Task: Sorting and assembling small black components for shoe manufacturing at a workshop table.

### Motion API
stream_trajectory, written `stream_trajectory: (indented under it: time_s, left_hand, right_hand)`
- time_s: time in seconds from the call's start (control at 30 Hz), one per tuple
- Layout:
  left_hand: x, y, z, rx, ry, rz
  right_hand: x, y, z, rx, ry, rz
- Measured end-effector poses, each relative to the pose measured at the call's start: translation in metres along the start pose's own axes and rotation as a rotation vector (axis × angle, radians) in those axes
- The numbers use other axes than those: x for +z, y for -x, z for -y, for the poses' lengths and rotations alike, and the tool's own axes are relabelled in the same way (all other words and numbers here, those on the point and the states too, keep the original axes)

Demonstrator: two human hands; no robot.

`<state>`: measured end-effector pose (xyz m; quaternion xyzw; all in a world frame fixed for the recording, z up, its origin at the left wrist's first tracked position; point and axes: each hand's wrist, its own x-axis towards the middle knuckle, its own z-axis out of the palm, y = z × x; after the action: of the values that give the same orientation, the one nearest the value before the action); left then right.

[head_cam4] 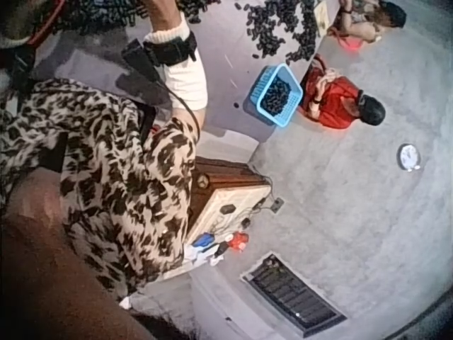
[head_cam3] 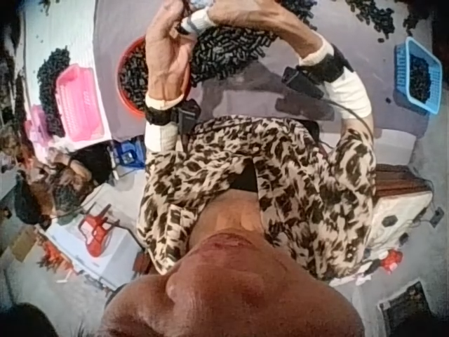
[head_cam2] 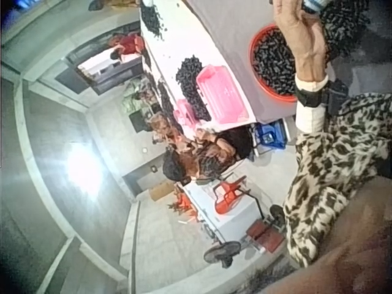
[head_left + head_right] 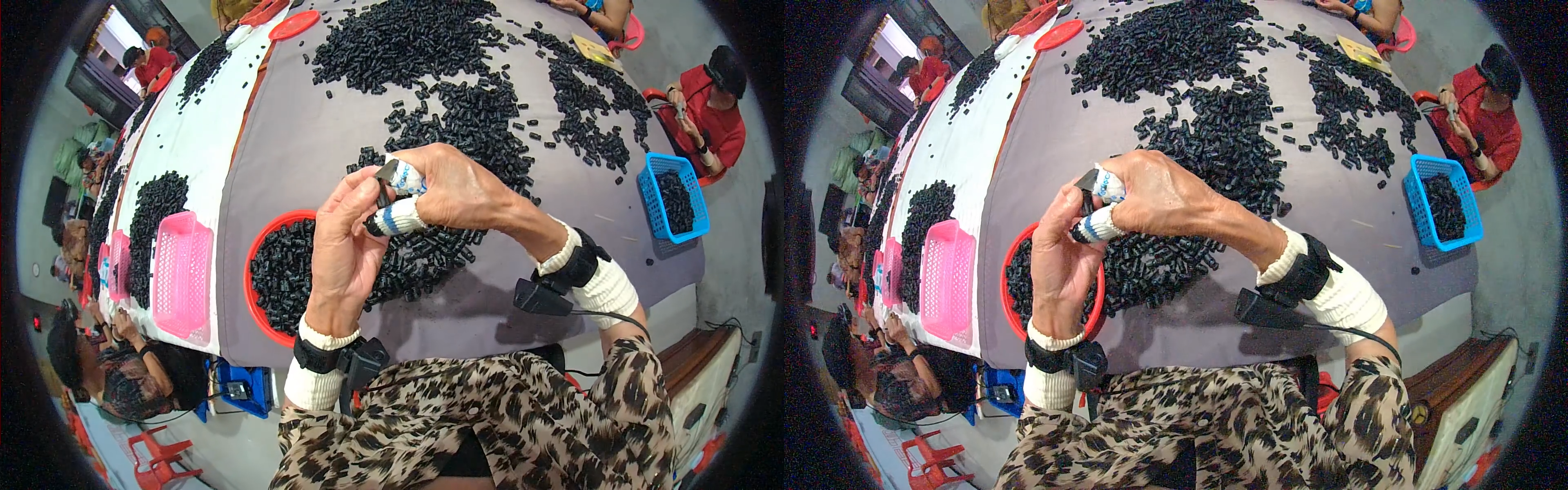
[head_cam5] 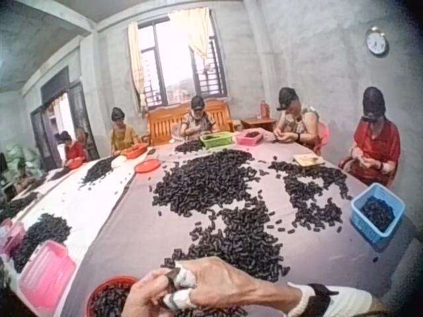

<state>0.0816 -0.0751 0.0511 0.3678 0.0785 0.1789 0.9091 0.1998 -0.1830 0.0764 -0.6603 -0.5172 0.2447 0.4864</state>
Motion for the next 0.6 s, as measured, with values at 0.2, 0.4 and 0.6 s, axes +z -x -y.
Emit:
stream_trajectory:
  time_s: [0.2,0.4,0.6]
  left_hand:
    - [-0.006,0.001,0.005,0.01,0.053,-0.032]
    - [-0.004,0.003,0.003,0.019,0.034,-0.026]
    - [-0.013,0.002,0.002,0.038,0.015,0.047]
  right_hand:
    - [-0.002,0.001,0.001,0.073,-0.007,0.061]
    - [-0.003,-0.002,0.003,0.01,0.017,0.088]
    - [-0.003,-0.004,0.001,0.039,0.08,0.158]
